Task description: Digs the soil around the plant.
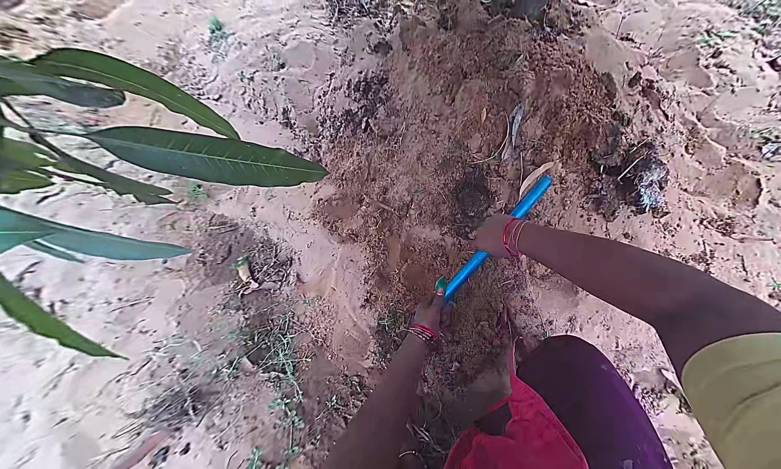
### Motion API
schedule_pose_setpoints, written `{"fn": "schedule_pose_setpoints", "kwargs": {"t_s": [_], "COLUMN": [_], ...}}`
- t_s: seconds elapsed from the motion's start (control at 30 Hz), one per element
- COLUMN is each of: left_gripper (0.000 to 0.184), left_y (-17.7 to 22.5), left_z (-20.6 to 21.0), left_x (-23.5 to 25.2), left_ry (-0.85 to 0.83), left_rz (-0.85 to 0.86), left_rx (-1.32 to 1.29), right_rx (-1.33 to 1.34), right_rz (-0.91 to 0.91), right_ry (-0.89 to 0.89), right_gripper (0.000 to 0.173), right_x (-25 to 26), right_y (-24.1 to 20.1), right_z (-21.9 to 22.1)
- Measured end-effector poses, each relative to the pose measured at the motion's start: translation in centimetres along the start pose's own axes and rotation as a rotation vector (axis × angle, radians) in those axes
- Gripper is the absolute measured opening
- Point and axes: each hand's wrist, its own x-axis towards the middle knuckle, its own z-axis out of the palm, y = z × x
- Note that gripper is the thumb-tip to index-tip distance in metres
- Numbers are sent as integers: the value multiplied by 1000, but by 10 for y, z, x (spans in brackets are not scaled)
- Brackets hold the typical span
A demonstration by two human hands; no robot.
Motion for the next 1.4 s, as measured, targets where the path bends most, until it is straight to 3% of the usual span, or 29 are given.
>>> {"fn": "schedule_pose_setpoints", "kwargs": {"t_s": [0.13,0.23,0.4,0.5,0.63,0.77,0.9,0.97,1.07,1.13,1.23,1.33,1.4], "left_gripper": [39,41,41,37,10,13,36,41,45,44,42,42,43], "left_y": [103,181,243,255,239,214,163,122,54,48,69,39,12], "left_z": [27,32,29,13,-36,-94,-122,-116,-69,-46,-40,-30,-20], "left_x": [-18,-14,-22,-25,-29,-18,41,85,133,136,137,143,135], "left_ry": [-6,-13,54,151,324,434,509,458,271,219,120,82,142], "left_rz": [403,670,865,879,909,856,687,535,326,292,246,171,141], "left_rx": [272,372,478,510,488,296,287,331,510,564,495,266,87], "right_rx": [-112,-24,254,392,513,669,758,789,981,1126,1142,904,748], "right_rz": [258,457,687,732,666,451,274,324,441,511,555,528,498], "right_ry": [136,312,650,750,805,759,580,413,188,159,128,35,-5], "right_gripper": [25,24,44,39,40,48,51,52,55,54,50,54,53], "right_x": [-70,-104,-106,-76,-37,-4,48,79,109,111,83,52,43], "right_y": [78,128,131,109,57,-20,-65,-80,-107,-120,-116,-93,-82], "right_z": [-81,-96,-65,-52,-57,-61,-38,-4,86,115,90,88,94]}}
